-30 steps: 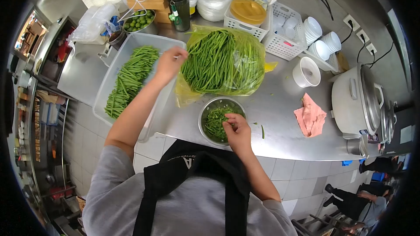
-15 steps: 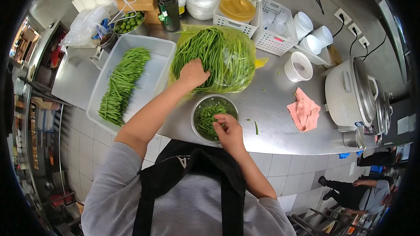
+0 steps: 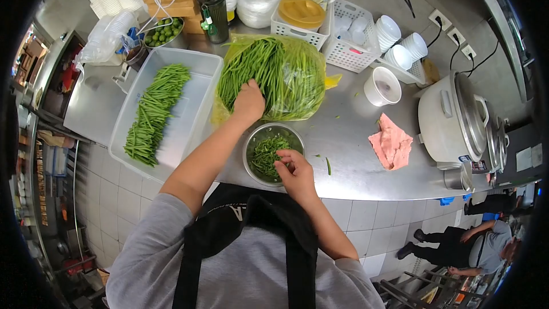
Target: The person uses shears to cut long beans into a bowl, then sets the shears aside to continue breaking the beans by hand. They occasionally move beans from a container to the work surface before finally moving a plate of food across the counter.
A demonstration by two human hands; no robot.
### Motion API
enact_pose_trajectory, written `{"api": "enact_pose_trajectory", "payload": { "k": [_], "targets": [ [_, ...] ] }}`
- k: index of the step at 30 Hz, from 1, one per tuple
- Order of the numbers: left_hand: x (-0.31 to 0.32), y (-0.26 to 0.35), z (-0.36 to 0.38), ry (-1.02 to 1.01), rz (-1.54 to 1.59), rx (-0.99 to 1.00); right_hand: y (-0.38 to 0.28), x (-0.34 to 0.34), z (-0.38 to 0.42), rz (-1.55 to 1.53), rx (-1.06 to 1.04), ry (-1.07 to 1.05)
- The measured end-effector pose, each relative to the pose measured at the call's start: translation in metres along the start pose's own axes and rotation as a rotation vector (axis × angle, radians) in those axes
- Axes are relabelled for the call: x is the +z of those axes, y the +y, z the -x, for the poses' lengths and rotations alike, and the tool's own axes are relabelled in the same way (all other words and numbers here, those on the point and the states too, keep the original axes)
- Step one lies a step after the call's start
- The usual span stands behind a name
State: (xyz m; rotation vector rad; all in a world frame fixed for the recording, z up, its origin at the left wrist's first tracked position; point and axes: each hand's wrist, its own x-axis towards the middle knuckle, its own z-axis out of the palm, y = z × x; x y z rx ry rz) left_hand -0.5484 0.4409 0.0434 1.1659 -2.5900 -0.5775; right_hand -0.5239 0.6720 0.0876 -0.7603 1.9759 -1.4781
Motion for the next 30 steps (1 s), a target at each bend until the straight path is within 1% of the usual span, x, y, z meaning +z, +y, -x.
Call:
{"api": "enact_pose_trajectory", "payload": {
  "k": [2,3,6,9,12,15,18,20,24,27,30],
  "targets": [
    [-0.015,-0.001,0.000,-0.070,0.083,-0.054,0.000,-0.002,0.002,0.018,-0.002,0.003],
    [-0.021,-0.005,0.001,-0.035,0.006,-0.003,0.000,-0.003,0.003,0.025,-0.003,0.004],
    [-0.038,-0.009,0.021,0.065,-0.076,-0.018,0.005,-0.002,0.002,0.053,-0.028,0.013],
    [-0.045,-0.023,0.053,0.157,-0.107,0.092,0.000,0.001,-0.001,0.205,-0.098,0.006],
    [-0.038,-0.036,0.083,0.105,-0.114,0.069,-0.011,0.002,-0.004,0.394,-0.212,-0.014],
    [-0.023,-0.055,0.104,0.093,-0.104,0.040,-0.013,0.002,-0.006,0.476,-0.240,-0.021],
    [-0.023,-0.065,0.117,0.059,-0.171,0.057,-0.018,-0.001,-0.004,0.481,-0.220,-0.029],
    [-0.029,-0.067,0.123,0.008,-0.158,0.036,-0.012,-0.002,-0.003,0.465,-0.229,-0.026],
    [-0.050,-0.058,0.128,-0.070,-0.186,-0.001,-0.012,-0.003,-0.003,0.434,-0.228,-0.021],
    [-0.059,-0.050,0.129,0.055,-0.186,0.039,-0.013,-0.003,-0.003,0.441,-0.227,-0.026],
    [-0.064,-0.046,0.124,0.241,-0.125,0.219,-0.016,-0.003,-0.004,0.445,-0.232,-0.025]
  ]
}}
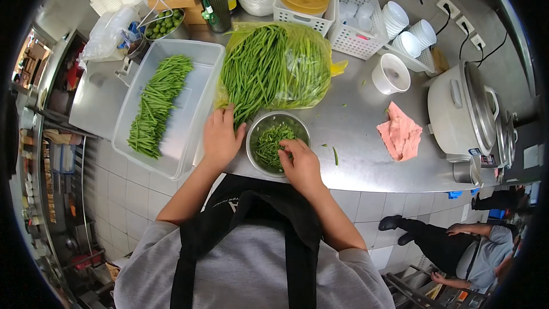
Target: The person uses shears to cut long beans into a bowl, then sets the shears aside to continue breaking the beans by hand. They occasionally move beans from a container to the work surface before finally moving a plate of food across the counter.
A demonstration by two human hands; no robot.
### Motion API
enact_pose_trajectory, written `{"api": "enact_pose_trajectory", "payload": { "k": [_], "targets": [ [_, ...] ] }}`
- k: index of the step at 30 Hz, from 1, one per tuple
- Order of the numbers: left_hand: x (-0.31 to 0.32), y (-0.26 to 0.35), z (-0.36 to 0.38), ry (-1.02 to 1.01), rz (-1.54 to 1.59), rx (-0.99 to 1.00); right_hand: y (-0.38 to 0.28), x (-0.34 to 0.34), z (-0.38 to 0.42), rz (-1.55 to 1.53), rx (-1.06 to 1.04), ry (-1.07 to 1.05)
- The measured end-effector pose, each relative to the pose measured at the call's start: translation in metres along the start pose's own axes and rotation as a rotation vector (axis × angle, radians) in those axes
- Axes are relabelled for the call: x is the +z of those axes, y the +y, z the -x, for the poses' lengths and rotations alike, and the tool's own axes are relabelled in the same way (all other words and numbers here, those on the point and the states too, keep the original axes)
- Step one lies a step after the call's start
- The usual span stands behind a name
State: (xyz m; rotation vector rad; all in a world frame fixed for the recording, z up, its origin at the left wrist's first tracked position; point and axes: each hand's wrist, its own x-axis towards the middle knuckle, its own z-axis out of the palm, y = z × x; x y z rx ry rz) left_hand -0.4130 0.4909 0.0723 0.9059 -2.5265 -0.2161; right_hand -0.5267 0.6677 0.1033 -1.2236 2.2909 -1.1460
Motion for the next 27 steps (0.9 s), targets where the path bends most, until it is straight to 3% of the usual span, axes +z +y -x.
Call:
{"api": "enact_pose_trajectory", "payload": {
  "k": [9,12,15,18,21,27],
  "targets": [
    [0.031,-0.005,-0.035,0.073,0.178,0.133,-0.003,0.000,0.001,-0.054,0.020,0.010],
    [0.012,0.003,-0.033,0.151,0.236,0.106,0.004,-0.001,0.001,-0.074,-0.090,0.052],
    [-0.024,0.011,-0.025,0.049,0.361,0.208,-0.012,-0.008,-0.005,0.041,-0.147,0.194],
    [-0.044,0.019,-0.009,-0.072,0.473,0.281,-0.013,-0.012,-0.014,0.333,-0.355,0.256],
    [-0.044,0.018,0.003,-0.128,0.539,0.327,-0.004,-0.015,-0.012,0.496,-0.431,0.106],
    [-0.036,0.014,0.025,-0.161,0.638,0.260,0.002,-0.001,-0.002,0.421,-0.434,0.089]
  ]
}}
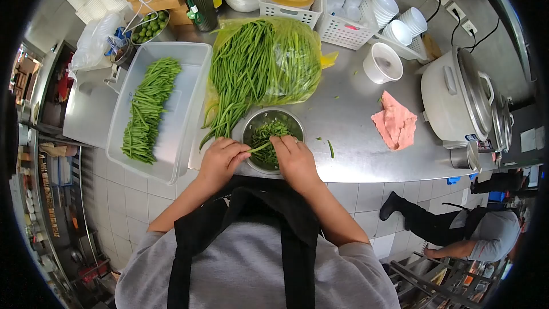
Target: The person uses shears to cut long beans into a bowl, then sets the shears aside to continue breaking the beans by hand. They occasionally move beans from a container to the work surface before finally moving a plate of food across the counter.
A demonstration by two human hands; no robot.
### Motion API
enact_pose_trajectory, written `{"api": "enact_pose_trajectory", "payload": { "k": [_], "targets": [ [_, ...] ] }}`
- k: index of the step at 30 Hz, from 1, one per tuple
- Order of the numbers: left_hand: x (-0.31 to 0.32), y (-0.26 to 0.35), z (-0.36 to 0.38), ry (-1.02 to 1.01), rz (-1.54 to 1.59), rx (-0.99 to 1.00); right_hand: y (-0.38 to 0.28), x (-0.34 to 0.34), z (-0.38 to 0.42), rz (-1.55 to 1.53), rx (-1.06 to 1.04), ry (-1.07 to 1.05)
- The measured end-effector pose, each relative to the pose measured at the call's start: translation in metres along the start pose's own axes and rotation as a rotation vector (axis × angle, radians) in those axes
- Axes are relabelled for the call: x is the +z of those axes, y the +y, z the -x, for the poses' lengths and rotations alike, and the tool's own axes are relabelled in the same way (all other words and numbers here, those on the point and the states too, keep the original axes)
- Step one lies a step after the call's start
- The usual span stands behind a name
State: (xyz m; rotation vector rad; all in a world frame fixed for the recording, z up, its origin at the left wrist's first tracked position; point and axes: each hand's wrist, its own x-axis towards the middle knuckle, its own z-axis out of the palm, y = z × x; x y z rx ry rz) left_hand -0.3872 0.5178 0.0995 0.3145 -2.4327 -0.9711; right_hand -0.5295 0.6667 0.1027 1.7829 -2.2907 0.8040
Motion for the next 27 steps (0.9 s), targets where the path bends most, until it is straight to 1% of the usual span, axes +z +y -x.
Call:
{"api": "enact_pose_trajectory", "payload": {
  "k": [3,4,6,9,10,13,14,17,18,21,24,26,27],
  "targets": [
    [0.005,-0.001,0.007,-0.019,0.044,-0.017,0.001,0.006,-0.001,-0.084,0.044,0.033],
    [0.006,-0.001,0.008,-0.027,0.059,-0.018,-0.002,0.006,-0.003,-0.357,0.263,0.016],
    [0.007,0.004,0.006,-0.046,0.158,-0.101,-0.011,0.002,-0.008,-0.905,0.700,-0.020],
    [0.008,0.003,0.007,-0.058,0.258,-0.193,0.001,-0.001,-0.018,-1.206,0.822,0.141],
    [0.009,0.001,0.006,-0.058,0.283,-0.217,0.004,-0.003,-0.020,-1.154,0.820,0.160],
    [0.017,-0.004,0.004,0.000,0.822,-0.495,0.004,-0.006,-0.015,-0.944,0.761,0.046],
    [0.018,-0.007,0.003,-0.001,0.869,-0.504,0.004,-0.005,-0.009,-0.856,0.710,-0.030],
    [0.025,-0.008,-0.004,0.117,0.972,-0.488,-0.003,-0.004,-0.003,-0.723,0.504,-0.093],
    [0.025,-0.008,-0.006,0.120,0.981,-0.483,-0.009,-0.004,-0.005,-0.734,0.486,-0.044],
    [0.027,-0.004,-0.010,0.120,1.001,-0.464,-0.011,0.000,-0.004,-0.656,0.430,-0.038],
    [0.031,-0.003,-0.009,0.121,0.992,-0.443,-0.009,0.004,-0.002,-0.629,0.441,-0.029],
    [0.031,-0.001,-0.007,0.122,0.972,-0.430,-0.008,0.005,-0.004,-0.583,0.374,0.014],
    [0.032,0.000,-0.005,0.124,0.939,-0.382,-0.008,0.006,-0.004,-0.561,0.340,0.034]
  ]
}}
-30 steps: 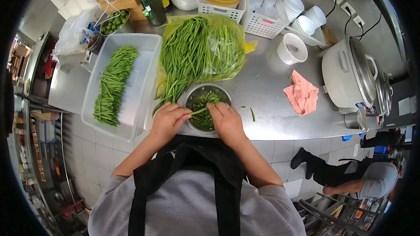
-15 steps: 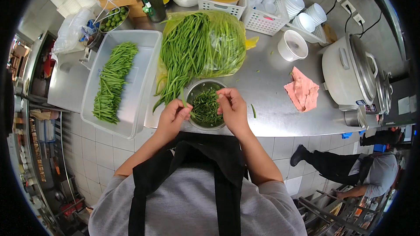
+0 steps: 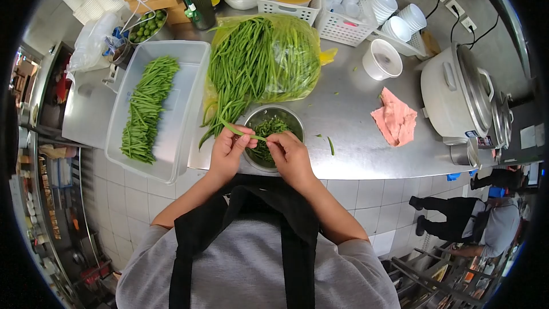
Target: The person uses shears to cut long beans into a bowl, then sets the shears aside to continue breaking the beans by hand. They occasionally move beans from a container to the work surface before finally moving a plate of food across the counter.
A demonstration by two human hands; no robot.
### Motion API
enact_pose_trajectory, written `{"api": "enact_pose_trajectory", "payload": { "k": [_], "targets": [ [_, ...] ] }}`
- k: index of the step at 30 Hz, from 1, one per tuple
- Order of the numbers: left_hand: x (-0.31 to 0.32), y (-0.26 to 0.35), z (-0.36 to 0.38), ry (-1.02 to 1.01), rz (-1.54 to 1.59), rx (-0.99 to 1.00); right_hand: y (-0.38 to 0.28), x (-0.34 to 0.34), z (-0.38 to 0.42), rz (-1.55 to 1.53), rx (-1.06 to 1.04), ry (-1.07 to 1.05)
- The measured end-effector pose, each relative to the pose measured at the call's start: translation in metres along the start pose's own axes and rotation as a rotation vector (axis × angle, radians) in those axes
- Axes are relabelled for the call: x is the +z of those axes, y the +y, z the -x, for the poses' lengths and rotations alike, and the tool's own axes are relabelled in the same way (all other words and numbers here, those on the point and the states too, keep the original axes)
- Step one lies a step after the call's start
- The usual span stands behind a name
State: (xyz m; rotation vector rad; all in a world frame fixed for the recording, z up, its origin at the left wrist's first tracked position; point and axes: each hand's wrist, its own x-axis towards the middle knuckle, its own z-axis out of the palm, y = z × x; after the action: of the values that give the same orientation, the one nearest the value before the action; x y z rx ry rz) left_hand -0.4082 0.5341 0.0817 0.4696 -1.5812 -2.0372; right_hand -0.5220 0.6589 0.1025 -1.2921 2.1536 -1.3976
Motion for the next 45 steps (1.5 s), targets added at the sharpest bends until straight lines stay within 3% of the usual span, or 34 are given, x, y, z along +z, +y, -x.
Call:
{"api": "enact_pose_trajectory", "payload": {
  "k": [2,5,6,9,12,14,20,22,26,31,34,45],
  "targets": [
    [-0.001,-0.001,0.004,-0.026,-0.065,0.090,0.008,0.005,0.005,-0.183,0.223,-0.003],
    [-0.003,0.016,0.008,-0.243,-0.580,0.459,0.008,0.005,0.001,-0.417,0.520,0.012],
    [-0.004,0.016,0.012,-0.281,-0.596,0.475,0.005,0.003,-0.003,-0.487,0.613,0.023],
    [-0.009,0.008,0.017,-0.375,-0.603,0.464,0.012,0.003,-0.008,-0.370,0.444,0.117],
    [-0.031,0.012,0.016,0.087,-0.955,-0.034,0.018,0.003,-0.009,-0.264,0.313,0.146],
    [-0.056,0.004,0.007,0.244,-1.258,0.074,0.017,0.002,-0.008,-0.224,0.289,0.144],
    [-0.073,-0.021,0.001,0.187,-1.536,0.042,0.006,0.003,-0.008,-0.055,0.155,0.086],
    [-0.076,-0.021,-0.001,0.213,-1.503,0.048,0.000,-0.002,-0.009,0.081,0.037,0.029],
    [-0.063,0.003,0.001,0.199,-1.415,0.122,-0.007,0.003,-0.008,0.067,-0.130,0.026],
    [-0.027,0.023,0.008,-0.002,-1.167,0.190,-0.022,0.005,-0.016,0.348,-0.455,0.036],
    [-0.016,0.024,0.009,-0.054,-1.086,0.241,-0.014,-0.004,-0.015,0.544,-0.455,-0.054],
    [-0.007,0.028,0.012,-0.099,-1.033,0.309,-0.001,-0.006,-0.008,0.574,-0.374,0.000]
  ]
}}
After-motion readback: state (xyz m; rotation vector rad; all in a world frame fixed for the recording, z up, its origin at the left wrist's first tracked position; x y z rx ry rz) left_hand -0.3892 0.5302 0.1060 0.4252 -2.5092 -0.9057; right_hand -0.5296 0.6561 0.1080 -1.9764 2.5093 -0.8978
